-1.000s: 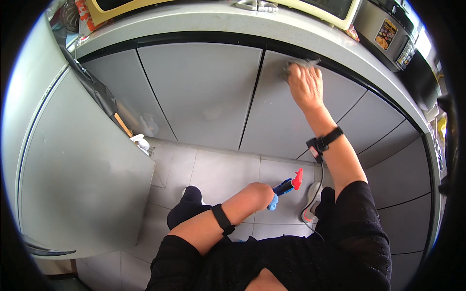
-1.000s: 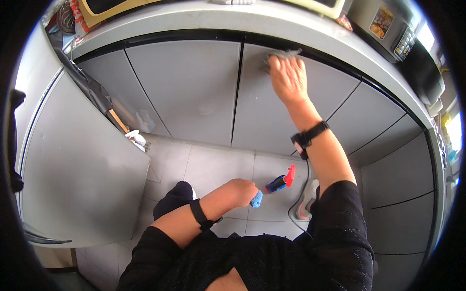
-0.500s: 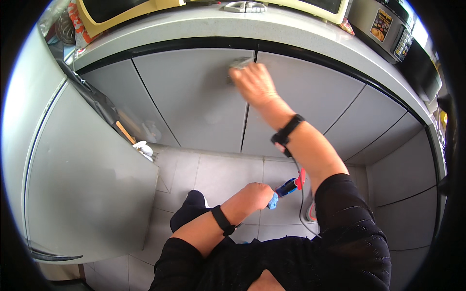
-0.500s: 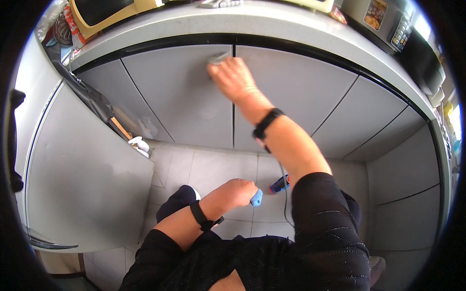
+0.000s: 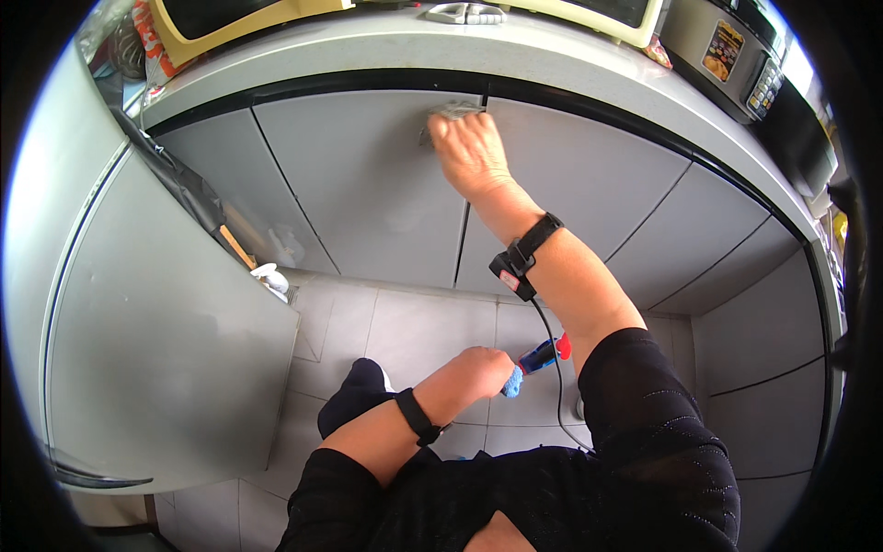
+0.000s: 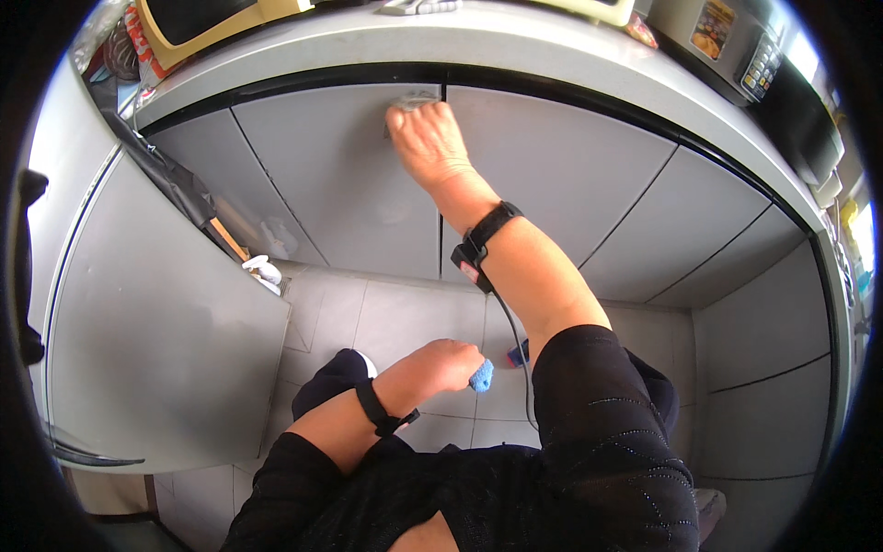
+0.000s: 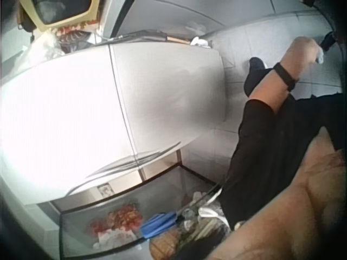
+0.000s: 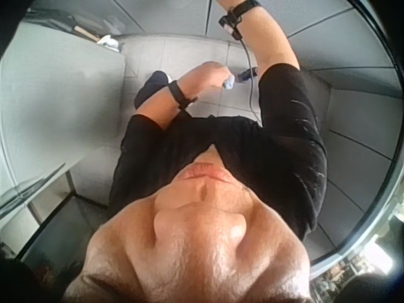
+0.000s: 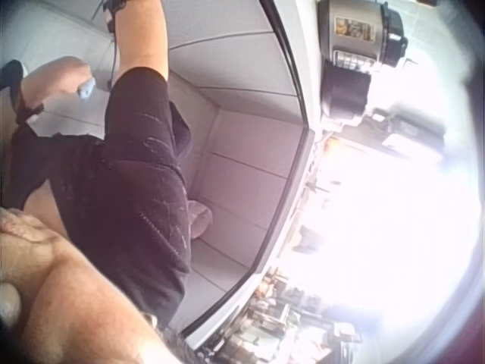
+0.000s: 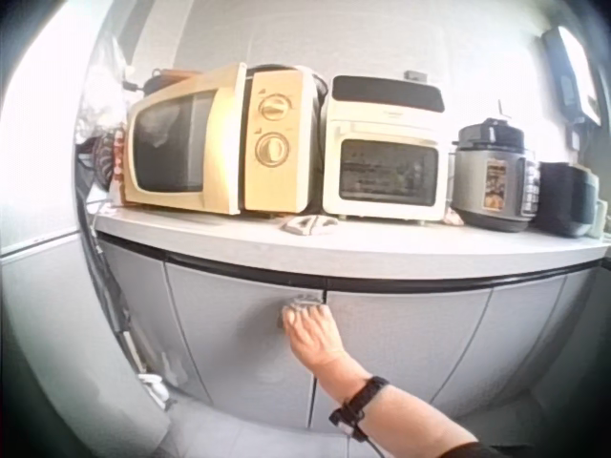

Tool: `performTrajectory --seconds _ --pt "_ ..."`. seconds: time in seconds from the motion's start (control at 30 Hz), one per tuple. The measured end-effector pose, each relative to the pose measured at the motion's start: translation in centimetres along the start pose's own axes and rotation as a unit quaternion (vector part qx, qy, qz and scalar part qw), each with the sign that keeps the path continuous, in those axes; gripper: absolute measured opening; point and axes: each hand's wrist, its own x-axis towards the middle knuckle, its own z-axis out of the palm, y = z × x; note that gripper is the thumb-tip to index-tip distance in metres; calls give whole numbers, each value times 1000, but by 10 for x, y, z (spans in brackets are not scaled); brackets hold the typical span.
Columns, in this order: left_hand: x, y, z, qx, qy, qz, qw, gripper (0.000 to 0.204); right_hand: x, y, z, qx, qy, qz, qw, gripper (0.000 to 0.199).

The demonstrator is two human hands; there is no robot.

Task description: The person wipes the front surfaces of grey kitchen cabinets using a grey cloth held in the right hand. They move from the upper section down to the lower doors, repeatedly rubbing the same areas while holding a blue cloth in the left hand.

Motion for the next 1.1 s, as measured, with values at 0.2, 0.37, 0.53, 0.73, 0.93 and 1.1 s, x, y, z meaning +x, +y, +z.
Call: performTrajectory --seconds 0.2,0.37,0.53,0.73,0.93,1.1 --pt "-2 2 -8 -40 21 57 997 20 -41 77 -44 -39 -51 80 995 4" --pt "-9 12 -19 -48 -40 45 997 12 -71 103 -61 -115 43 183 975 10" --pt "-17 11 -18 -69 25 66 995 10 -17 45 -31 -27 -27 171 985 3" --pt "-14 5 -18 -83 28 62 994 11 -19 44 -32 -37 -44 88 994 4" --pt "-10 15 -23 -49 -40 43 997 11 -78 105 -60 -117 94 173 973 11" --pt "-16 12 -15 -47 14 58 997 12 -32 61 -29 -66 19 165 984 4"
